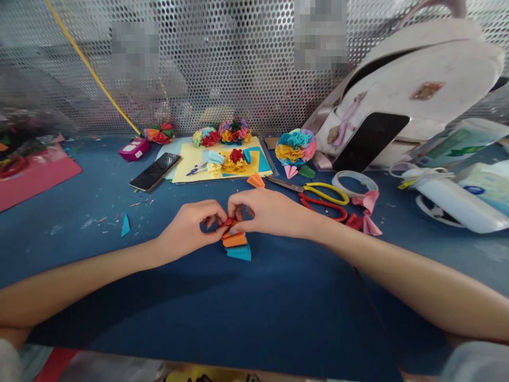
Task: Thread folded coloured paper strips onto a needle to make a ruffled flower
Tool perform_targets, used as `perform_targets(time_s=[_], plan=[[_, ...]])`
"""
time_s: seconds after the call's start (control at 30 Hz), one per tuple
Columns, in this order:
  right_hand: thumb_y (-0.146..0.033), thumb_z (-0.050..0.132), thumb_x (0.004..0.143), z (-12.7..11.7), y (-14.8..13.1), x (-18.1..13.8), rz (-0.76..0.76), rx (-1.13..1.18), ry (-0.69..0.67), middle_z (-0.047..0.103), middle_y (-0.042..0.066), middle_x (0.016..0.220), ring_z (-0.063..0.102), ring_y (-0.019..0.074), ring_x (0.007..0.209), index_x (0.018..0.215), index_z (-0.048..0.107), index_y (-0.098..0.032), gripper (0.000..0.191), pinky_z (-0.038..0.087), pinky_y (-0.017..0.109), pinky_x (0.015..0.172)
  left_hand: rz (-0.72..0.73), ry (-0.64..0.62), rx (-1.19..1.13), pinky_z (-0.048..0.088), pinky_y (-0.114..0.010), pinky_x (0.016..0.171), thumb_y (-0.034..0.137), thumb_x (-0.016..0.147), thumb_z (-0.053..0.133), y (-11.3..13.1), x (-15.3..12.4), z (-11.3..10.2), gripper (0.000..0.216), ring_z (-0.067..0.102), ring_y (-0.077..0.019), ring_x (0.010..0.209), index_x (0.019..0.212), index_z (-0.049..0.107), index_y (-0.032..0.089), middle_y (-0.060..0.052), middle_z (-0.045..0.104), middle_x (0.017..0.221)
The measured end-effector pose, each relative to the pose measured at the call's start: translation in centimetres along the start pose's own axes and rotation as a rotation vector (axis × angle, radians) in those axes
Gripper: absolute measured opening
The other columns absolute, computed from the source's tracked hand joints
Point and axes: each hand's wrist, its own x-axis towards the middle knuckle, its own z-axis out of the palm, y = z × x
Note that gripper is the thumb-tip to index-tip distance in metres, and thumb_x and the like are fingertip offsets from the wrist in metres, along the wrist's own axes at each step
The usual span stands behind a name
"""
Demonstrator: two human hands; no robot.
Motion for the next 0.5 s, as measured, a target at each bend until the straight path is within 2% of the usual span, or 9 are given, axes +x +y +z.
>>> perform_targets(time_s=[0.13, 0.27, 0.5], plan=[[-0.034, 0.068, 0.086, 0.25, 0.83, 0.22, -0.031, 0.102, 0.001, 0.062, -0.003, 0.081, 0.049, 0.0125, 0.066, 0.086, 0.064, -0.021, 0.013, 0.034, 0.026, 0.062, 0.042, -0.001, 0.036, 0.041, -0.021, 0.061, 0.008, 0.085, 0.065, -0.04, -0.22, 0.21, 0.009, 0.052, -0.0085, 0.063, 0.082, 0.063, 0.016, 0.002, 0.060, 0.078], [-0.033, 0.070, 0.085, 0.41, 0.96, 0.18, -0.037, 0.047, 0.034, 0.061, -0.001, 0.085, 0.050, 0.0130, 0.070, 0.084, 0.066, -0.021, 0.013, 0.034, 0.026, 0.063, 0.053, -0.003, 0.020, 0.043, -0.021, 0.062, 0.009, 0.087, 0.066, 0.02, -0.30, 0.30, 0.009, 0.054, -0.0090, 0.066, 0.081, 0.063, 0.016, 0.002, 0.059, 0.076], [-0.029, 0.068, 0.088, 0.67, 0.59, -0.24, -0.059, 0.047, 0.109, 0.060, 0.000, 0.084, 0.051, 0.0129, 0.070, 0.079, 0.066, -0.020, 0.013, 0.035, 0.026, 0.063, -0.106, -0.051, -0.146, 0.047, -0.023, 0.066, 0.009, 0.087, 0.065, 0.06, 0.16, -0.23, 0.009, 0.058, -0.0114, 0.071, 0.083, 0.068, 0.017, 0.000, 0.063, 0.081]])
